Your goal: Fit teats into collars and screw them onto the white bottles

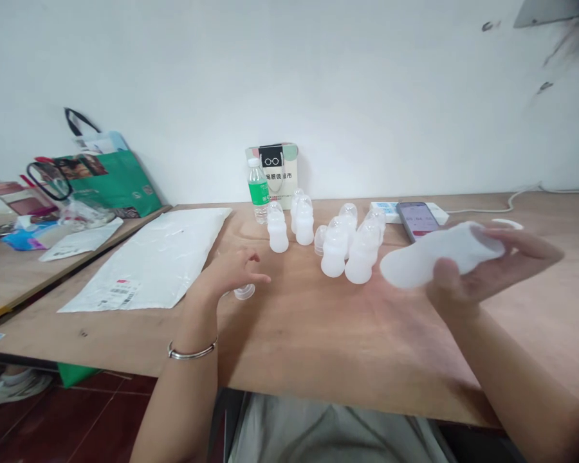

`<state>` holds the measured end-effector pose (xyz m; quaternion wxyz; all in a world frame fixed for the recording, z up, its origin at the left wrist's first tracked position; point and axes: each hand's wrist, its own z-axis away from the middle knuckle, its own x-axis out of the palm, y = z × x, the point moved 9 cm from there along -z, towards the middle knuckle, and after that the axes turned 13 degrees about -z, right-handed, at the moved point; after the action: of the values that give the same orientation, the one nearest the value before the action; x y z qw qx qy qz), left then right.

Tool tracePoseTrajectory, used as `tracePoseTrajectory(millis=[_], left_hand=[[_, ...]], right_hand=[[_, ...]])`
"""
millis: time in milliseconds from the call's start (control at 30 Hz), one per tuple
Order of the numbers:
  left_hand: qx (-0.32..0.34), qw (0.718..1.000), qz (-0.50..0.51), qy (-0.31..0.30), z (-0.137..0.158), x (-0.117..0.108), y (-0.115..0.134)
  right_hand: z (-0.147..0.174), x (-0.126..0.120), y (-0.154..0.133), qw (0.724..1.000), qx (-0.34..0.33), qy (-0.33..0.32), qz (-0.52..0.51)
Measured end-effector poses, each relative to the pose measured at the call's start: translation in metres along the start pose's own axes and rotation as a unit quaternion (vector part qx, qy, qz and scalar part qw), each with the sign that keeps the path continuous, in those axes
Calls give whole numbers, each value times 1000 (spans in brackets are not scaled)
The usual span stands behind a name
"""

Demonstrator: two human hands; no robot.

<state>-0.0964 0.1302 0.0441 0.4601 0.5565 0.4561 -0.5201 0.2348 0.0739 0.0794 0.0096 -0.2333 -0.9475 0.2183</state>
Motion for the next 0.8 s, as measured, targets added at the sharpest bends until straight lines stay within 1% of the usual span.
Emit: tracePoseTrajectory(millis=[33,67,100,167,200,233,367,433,500,567,600,633,667,700,733,767,800], left_hand=[[-15,999,-28,-19,1,6,-3],[-31,998,-53,-32,1,10,-7],[-46,996,-72,-40,2,14,-11],[-71,992,-94,-51,2,18,-16],[-79,990,-98,-57,3,20,-18],[-83,989,-101,-65,3,23,-19],[-78,988,-111,-79,2,29,-17],[-74,988,-113,-75,1,30,-14],[-65,991,-105,-59,-2,29,-10],[-33,998,-57,-11,-5,20,4],[-6,999,-8,33,-5,11,14],[24,994,56,90,-4,-1,24],[55,978,128,152,0,-15,34],[84,955,197,205,5,-27,41],[113,929,255,242,10,-36,48],[141,909,297,256,13,-42,55],[169,896,323,253,16,-43,62]], right_hand=[[6,-1,-14,998,-34,46,-39],[12,12,-24,996,-45,27,-77],[19,30,-27,993,-25,-18,-110],[37,71,-27,976,36,-130,-171],[46,87,-26,967,55,-164,-187],[53,96,-24,961,67,-176,-201],[71,118,-9,942,140,-207,-225],[76,126,-4,921,188,-237,-244],[81,133,0,895,244,-266,-262],[86,139,4,870,293,-289,-272],[88,141,5,859,310,-302,-273],[90,143,5,851,322,-314,-271],[92,145,5,844,329,-327,-269],[92,146,5,840,331,-338,-264],[92,146,4,839,331,-346,-259],[91,146,3,841,326,-351,-253],[89,145,1,844,318,-354,-247]])
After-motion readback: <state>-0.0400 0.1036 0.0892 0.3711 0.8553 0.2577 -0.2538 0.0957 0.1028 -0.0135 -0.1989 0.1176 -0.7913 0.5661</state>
